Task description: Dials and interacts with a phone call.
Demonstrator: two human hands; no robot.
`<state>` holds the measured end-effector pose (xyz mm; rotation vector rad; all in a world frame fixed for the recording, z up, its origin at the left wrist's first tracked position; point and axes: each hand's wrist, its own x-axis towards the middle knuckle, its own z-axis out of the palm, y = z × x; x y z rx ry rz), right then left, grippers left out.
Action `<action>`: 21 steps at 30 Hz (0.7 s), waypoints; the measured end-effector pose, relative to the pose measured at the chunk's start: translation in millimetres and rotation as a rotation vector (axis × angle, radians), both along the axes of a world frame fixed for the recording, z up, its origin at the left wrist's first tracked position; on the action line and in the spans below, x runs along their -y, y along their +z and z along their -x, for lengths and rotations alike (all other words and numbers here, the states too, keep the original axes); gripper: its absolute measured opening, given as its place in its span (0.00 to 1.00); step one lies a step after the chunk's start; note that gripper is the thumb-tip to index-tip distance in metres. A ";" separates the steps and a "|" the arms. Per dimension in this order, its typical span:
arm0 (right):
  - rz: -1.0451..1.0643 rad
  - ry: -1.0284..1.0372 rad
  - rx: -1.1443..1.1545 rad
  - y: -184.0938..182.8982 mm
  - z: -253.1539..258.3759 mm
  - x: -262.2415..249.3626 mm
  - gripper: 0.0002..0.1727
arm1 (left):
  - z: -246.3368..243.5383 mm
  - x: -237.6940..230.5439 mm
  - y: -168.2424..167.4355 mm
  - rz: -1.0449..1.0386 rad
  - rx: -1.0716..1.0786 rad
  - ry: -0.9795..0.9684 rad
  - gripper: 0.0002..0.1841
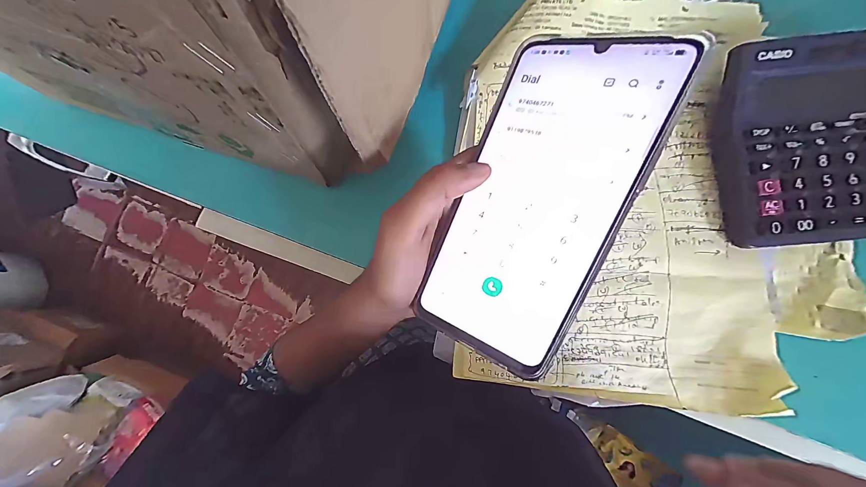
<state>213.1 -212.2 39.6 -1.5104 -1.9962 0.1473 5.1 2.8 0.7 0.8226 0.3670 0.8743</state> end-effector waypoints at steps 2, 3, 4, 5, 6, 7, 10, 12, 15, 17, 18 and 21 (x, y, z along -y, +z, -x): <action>-0.039 -0.109 0.119 -15.7 -0.2 -8.5 0.12 | -0.6 0.0 -0.1 0.007 0.020 0.012 0.22; -0.016 -0.113 0.151 -22.6 -3.4 -9.3 0.12 | -1.9 -0.6 -0.7 0.022 0.050 0.025 0.22; 0.006 -0.101 0.174 -29.8 -6.3 -10.1 0.10 | -2.8 -1.3 -1.1 0.033 0.080 0.028 0.22; 0.009 -0.090 0.186 -36.7 -7.7 -11.3 0.08 | -3.7 -1.3 -0.9 0.036 0.096 0.032 0.22; -0.020 -0.080 0.182 -44.2 -8.2 -13.1 0.07 | -4.1 -1.1 -0.7 0.035 0.106 0.033 0.22; -0.063 -0.079 0.176 -50.3 -8.1 -15.9 0.07 | -4.4 -1.2 -0.4 0.033 0.110 0.031 0.22; -0.148 -0.090 0.147 -58.1 -6.1 -20.5 0.08 | -3.9 -1.6 -1.6 0.051 0.117 -0.001 0.24; -0.168 -0.089 0.158 -58.7 -2.4 -23.0 0.08 | -4.0 -1.5 0.8 0.095 0.130 -0.032 0.25; -0.195 -0.076 0.167 -60.6 5.6 -27.6 0.08 | -2.9 0.0 6.8 0.158 0.168 -0.116 0.25; -0.184 -0.070 0.132 -58.9 9.3 -29.3 0.06 | -3.9 0.5 10.1 0.180 0.160 -0.155 0.27; -0.175 -0.065 0.105 -55.9 9.5 -29.7 0.09 | -4.9 -0.5 10.7 0.177 0.142 -0.174 0.28; -0.165 -0.093 0.020 -42.7 7.0 -30.8 0.12 | -11.7 -3.4 10.7 0.177 0.119 -0.180 0.25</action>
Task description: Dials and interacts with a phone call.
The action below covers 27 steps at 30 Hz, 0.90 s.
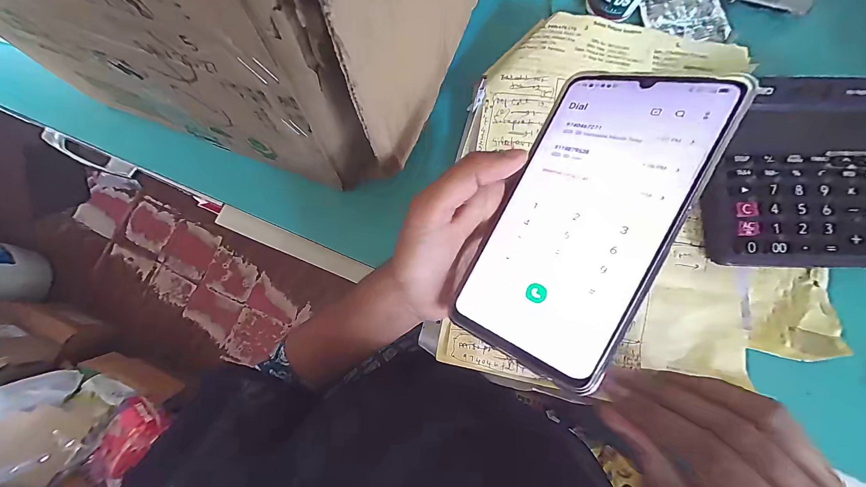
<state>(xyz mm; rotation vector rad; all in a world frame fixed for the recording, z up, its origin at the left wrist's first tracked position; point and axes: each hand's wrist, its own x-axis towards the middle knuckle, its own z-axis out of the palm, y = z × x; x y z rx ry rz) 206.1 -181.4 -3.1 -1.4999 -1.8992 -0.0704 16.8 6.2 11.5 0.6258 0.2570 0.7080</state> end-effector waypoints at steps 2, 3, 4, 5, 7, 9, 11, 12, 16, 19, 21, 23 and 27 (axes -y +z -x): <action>-0.004 -0.058 -0.113 5.2 -1.5 -4.1 0.11 | -2.8 1.9 -2.8 -0.028 -0.065 0.018 0.21; 0.000 -0.078 -0.190 6.1 -2.3 -8.7 0.12 | -3.8 1.8 -4.4 -0.028 -0.087 0.012 0.21; -0.006 -0.089 -0.268 6.3 -2.3 -15.1 0.14 | -4.8 0.7 -6.0 -0.021 -0.101 0.000 0.22; -0.010 -0.107 -0.324 6.3 -1.3 -21.5 0.14 | -5.8 -0.4 -7.1 -0.015 -0.114 -0.005 0.22; -0.020 -0.134 -0.386 6.7 2.1 -33.1 0.15 | -6.6 -1.9 -9.0 0.007 -0.109 0.017 0.20; -0.010 -0.123 -0.369 10.7 3.3 -42.2 0.15 | -6.3 -1.8 -10.7 -0.001 -0.099 0.048 0.22; -0.017 -0.102 -0.305 17.4 4.4 -50.3 0.16 | -5.0 2.0 -11.5 -0.062 -0.119 0.081 0.23; -0.017 -0.093 -0.272 20.9 5.3 -53.9 0.17 | -3.7 5.2 -10.9 -0.102 -0.143 0.093 0.22; -0.023 -0.059 -0.172 25.8 9.8 -68.4 0.19 | -3.7 11.3 -10.1 -0.267 -0.228 0.148 0.21; -0.038 -0.042 -0.137 15.7 9.1 -73.4 0.19 | -5.5 11.4 -12.7 -0.316 -0.235 0.187 0.23; -0.057 -0.037 -0.132 4.9 6.8 -74.6 0.20 | -5.9 11.2 -12.8 -0.304 -0.229 0.196 0.23; -0.076 -0.037 -0.116 -2.2 5.6 -73.5 0.21 | -6.9 10.8 -11.7 -0.292 -0.251 0.202 0.22; -0.089 -0.051 -0.067 -5.5 6.4 -68.7 0.23 | -7.3 9.6 -10.9 -0.283 -0.276 0.175 0.24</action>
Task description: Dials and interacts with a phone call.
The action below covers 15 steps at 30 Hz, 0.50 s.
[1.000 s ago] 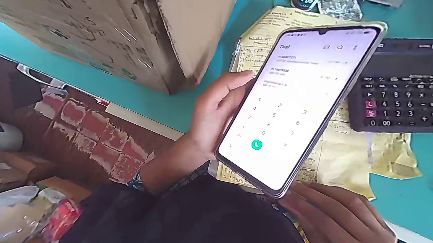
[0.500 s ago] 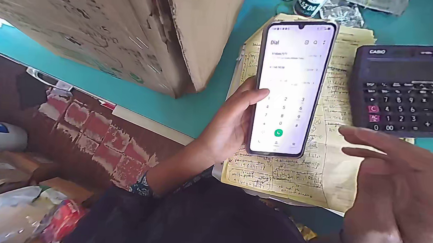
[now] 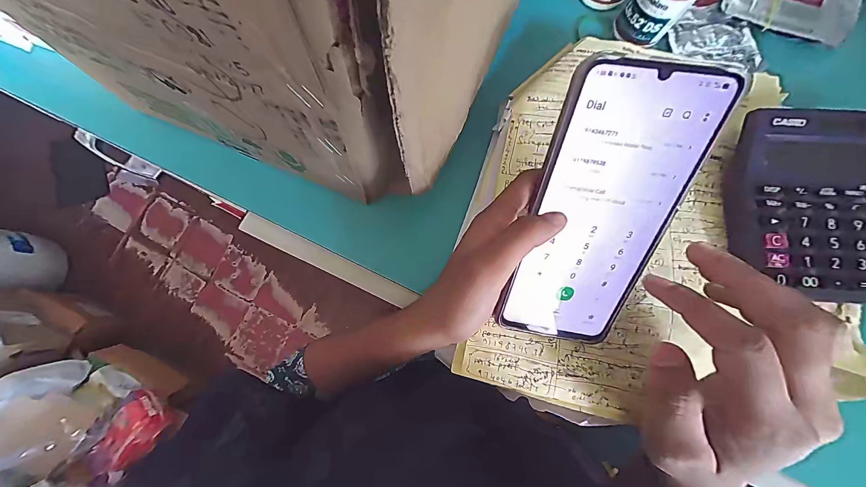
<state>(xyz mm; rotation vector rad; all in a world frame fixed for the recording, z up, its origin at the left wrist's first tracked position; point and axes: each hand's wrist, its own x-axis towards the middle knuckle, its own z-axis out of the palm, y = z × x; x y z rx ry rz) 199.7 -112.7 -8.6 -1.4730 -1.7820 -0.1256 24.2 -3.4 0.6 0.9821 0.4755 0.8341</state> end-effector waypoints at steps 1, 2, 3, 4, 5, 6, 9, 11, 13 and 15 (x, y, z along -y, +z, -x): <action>0.014 -0.001 0.018 -0.3 0.8 0.3 0.23 | 0.0 -0.2 0.4 -0.002 -0.006 -0.003 0.24; 0.028 0.000 0.037 -0.4 2.1 0.2 0.23 | -0.2 -0.3 0.6 -0.002 -0.011 -0.001 0.23; 0.036 0.003 0.060 -0.5 3.6 -0.1 0.23 | -0.3 -0.4 0.4 -0.002 -0.012 -0.001 0.23; 0.041 0.006 0.082 -0.5 4.9 -0.5 0.23 | -0.1 -0.3 -0.2 -0.005 -0.010 -0.004 0.23; 0.044 0.010 0.100 -0.6 6.0 -1.0 0.23 | 0.3 -0.3 -0.8 -0.010 -0.010 -0.011 0.23; 0.048 0.014 0.114 -0.7 6.8 -1.5 0.23 | 1.3 0.4 -1.1 -0.019 -0.014 -0.017 0.23; 0.054 0.018 0.128 -1.4 7.5 -2.3 0.23 | 3.0 3.2 -0.3 -0.030 -0.013 -0.017 0.22; 0.057 0.015 0.145 -1.5 8.1 -2.9 0.23 | 2.8 3.1 -0.3 -0.034 -0.002 -0.021 0.21; 0.073 0.005 0.187 -1.8 10.0 -4.7 0.22 | 2.4 3.3 0.2 -0.034 -0.006 -0.011 0.22; 0.083 -0.020 0.236 -2.8 12.6 -6.3 0.22 | 0.9 4.0 1.2 -0.044 -0.011 0.024 0.21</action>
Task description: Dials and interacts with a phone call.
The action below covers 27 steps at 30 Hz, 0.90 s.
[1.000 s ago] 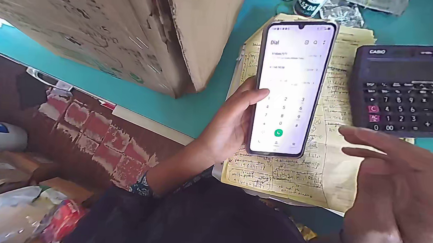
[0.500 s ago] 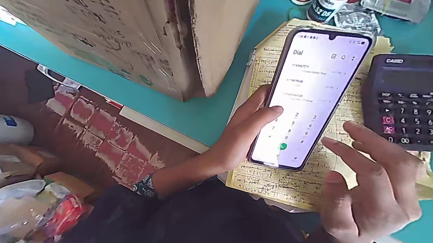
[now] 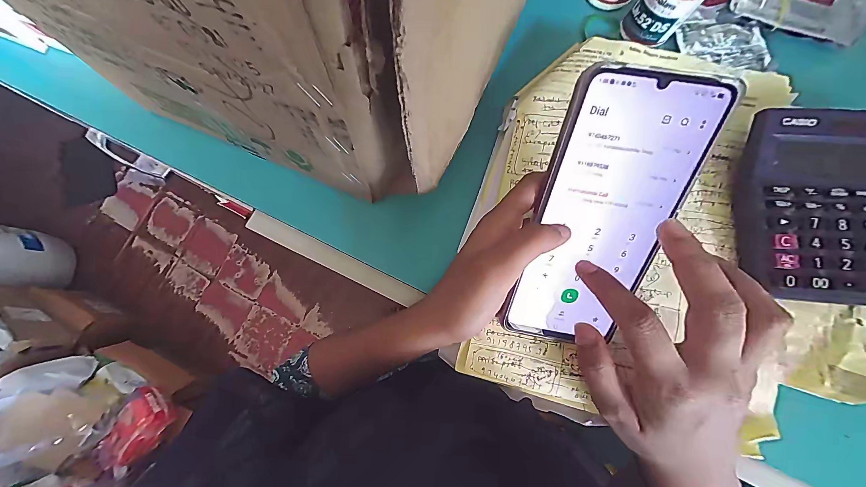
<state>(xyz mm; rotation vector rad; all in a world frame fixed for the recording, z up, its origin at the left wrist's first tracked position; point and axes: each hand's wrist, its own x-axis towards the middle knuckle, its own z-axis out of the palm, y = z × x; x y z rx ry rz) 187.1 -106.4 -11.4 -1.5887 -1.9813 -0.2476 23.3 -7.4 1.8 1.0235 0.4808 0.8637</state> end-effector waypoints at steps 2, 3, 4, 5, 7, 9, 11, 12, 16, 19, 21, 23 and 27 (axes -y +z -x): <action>-0.014 -0.009 0.005 0.1 0.6 0.0 0.23 | -0.5 0.0 -0.4 0.004 0.004 0.006 0.21; -0.019 -0.009 -0.008 0.4 0.2 0.6 0.23 | 0.5 -0.2 -0.6 0.013 0.006 -0.012 0.22; -0.021 -0.004 -0.033 0.6 -0.7 1.1 0.23 | 1.6 0.0 -0.8 0.028 0.005 -0.032 0.23; -0.021 0.006 -0.065 1.0 -1.8 1.2 0.24 | 2.0 -0.2 -1.1 0.034 0.006 -0.049 0.24; -0.023 0.014 -0.134 1.7 -4.5 1.7 0.25 | 1.0 -2.3 -2.9 0.028 0.010 -0.062 0.25; -0.040 0.011 -0.202 2.6 -7.9 3.3 0.26 | 0.6 -2.9 -4.6 0.013 0.019 -0.065 0.26; -0.068 0.014 -0.263 3.0 -11.6 4.2 0.28 | 1.5 -2.0 -3.3 -0.008 0.000 -0.067 0.29; -0.082 0.016 -0.289 3.3 -13.1 4.3 0.28 | 2.0 -1.1 -2.4 -0.014 -0.011 -0.062 0.29; -0.096 0.048 -0.437 2.5 -17.6 4.7 0.29 | 3.5 -0.7 -3.1 0.013 0.000 -0.058 0.27; -0.095 0.055 -0.514 2.4 -18.5 5.6 0.30 | 3.6 -0.7 -2.2 0.047 -0.008 -0.050 0.26; -0.097 0.064 -0.542 2.1 -18.9 5.4 0.29 | 4.5 -0.7 -1.4 0.066 0.000 -0.040 0.26; -0.090 0.076 -0.581 3.2 -19.5 5.2 0.28 | 4.4 -0.9 -1.3 0.084 0.027 -0.025 0.26; -0.081 0.067 -0.593 14.7 -20.2 6.1 0.30 | 3.2 -1.6 -1.2 0.099 0.052 -0.015 0.26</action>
